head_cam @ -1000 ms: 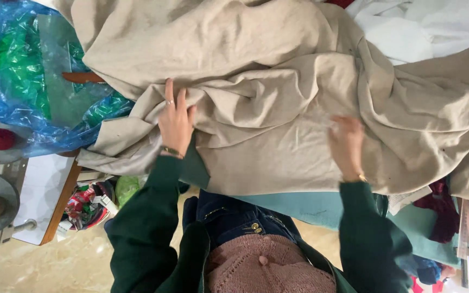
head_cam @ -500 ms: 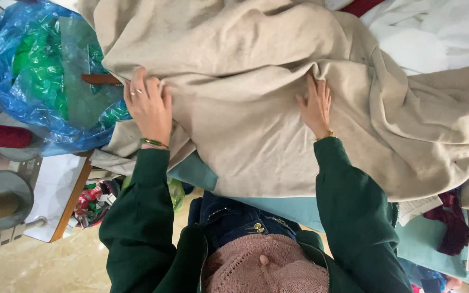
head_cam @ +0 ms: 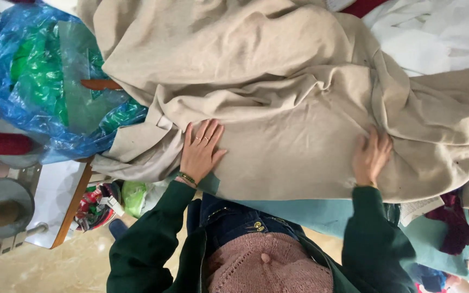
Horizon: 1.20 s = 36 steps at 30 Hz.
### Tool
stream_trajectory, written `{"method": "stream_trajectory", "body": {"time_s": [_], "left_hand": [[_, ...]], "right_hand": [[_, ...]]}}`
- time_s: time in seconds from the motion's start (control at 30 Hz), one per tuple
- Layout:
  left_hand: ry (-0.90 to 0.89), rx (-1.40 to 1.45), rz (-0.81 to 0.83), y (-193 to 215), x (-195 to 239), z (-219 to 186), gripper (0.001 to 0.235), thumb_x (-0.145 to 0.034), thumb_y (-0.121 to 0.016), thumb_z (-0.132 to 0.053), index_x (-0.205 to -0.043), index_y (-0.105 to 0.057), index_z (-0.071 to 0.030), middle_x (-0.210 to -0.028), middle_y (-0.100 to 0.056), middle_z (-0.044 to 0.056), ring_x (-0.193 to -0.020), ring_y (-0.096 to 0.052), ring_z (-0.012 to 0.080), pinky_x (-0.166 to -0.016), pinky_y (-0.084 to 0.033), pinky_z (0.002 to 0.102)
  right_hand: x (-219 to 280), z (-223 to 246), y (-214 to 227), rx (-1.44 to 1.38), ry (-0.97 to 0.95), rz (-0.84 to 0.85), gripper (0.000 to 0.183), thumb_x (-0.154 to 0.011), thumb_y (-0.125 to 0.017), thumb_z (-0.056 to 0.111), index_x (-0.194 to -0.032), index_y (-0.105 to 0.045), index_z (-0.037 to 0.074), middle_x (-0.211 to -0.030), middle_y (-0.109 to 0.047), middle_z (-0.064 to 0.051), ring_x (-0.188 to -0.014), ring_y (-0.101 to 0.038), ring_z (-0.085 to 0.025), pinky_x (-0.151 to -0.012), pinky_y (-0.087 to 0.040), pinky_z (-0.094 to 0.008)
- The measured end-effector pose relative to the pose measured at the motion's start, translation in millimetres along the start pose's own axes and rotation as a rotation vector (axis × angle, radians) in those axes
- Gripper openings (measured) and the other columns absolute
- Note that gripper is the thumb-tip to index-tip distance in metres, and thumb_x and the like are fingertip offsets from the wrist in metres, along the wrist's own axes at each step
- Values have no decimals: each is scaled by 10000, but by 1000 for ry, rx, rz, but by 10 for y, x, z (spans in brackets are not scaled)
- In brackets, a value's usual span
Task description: Marking a pattern on fabric with a pen and ruler, then cutting it out with scissors.
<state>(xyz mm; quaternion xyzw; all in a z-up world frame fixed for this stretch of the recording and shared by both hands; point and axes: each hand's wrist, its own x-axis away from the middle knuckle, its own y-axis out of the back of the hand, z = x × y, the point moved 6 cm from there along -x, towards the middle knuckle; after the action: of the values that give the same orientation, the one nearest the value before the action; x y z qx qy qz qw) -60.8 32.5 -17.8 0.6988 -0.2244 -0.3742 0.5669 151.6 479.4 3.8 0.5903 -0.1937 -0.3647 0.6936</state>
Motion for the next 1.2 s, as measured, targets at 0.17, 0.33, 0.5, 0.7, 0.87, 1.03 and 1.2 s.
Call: {"method": "stream_trajectory", "body": {"time_s": [0.17, 0.33, 0.5, 0.7, 0.87, 1.03, 1.2], "left_hand": [[94, 73, 56, 27, -35, -120, 744, -1014, -419, -626, -1606, -362, -179, -1695, -326, 40, -1586, -210, 226, -1276, -29, 631], [113, 75, 75, -64, 83, -673, 770, -976, -501, -595, -1634, -315, -241, -1734, -234, 39, -1586, -188, 312, -1194, -60, 719], [-7, 74, 64, -107, 188, -1301, 736, -1000, -442, -625, -1637, -314, -280, -1739, -231, 38, -1587, -203, 290, -1211, -8, 668], [-14, 170, 106, -204, 100, -1565, 769, -974, -440, -656, -1634, -346, -272, -1732, -246, 42, -1593, -212, 318, -1240, 10, 672], [-87, 116, 70, -111, 17, -2010, 704, -1013, -417, -616, -1613, -416, -248, -1718, -298, 101, -1569, -280, 367, -1253, -40, 655], [-153, 108, 138, -247, 19, -2669, 777, -980, -338, -680, -1648, -224, -301, -1747, -122, 24, -1605, -109, 296, -1234, -102, 674], [-157, 88, 65, -185, -58, -2935, 756, -991, -399, -648, -1632, -336, -253, -1724, -261, 73, -1591, -222, 318, -1253, -135, 662]], "right_hand": [[251, -382, 173, 160, 166, -96, 410, -1083, -609, 214, -1480, -591, 116, -1527, -446, -151, -1457, -369, -361, -1090, -381, -558], [711, -479, 124, 43, 100, -201, 501, -977, -704, 180, -1461, -585, 134, -1514, -443, -198, -1435, -358, -427, -1132, -324, -584], [1272, -692, 489, 13, -32, -296, 579, -942, -737, 201, -1487, -550, 147, -1536, -420, -212, -1445, -358, -436, -1160, -288, -571], [1548, -1927, 851, -94, -241, -497, 471, -1016, -643, 231, -1427, -540, 23, -1375, -564, -223, -1279, -478, -408, -1081, -331, -518], [1370, -2843, 1037, -185, -369, -578, 457, -950, -641, 190, -1373, -555, 39, -1347, -615, -173, -1222, -500, -374, -1050, -314, -454], [949, -2976, 1188, 17, -287, -497, 574, -900, -722, 206, -1416, -528, 49, -1336, -527, -251, -1216, -449, -455, -1035, -346, -562], [639, -3047, 1188, 207, -219, -365, 701, -884, -813, 238, -1490, -468, 162, -1495, -375, -218, -1321, -361, -456, -1001, -346, -593]]}}
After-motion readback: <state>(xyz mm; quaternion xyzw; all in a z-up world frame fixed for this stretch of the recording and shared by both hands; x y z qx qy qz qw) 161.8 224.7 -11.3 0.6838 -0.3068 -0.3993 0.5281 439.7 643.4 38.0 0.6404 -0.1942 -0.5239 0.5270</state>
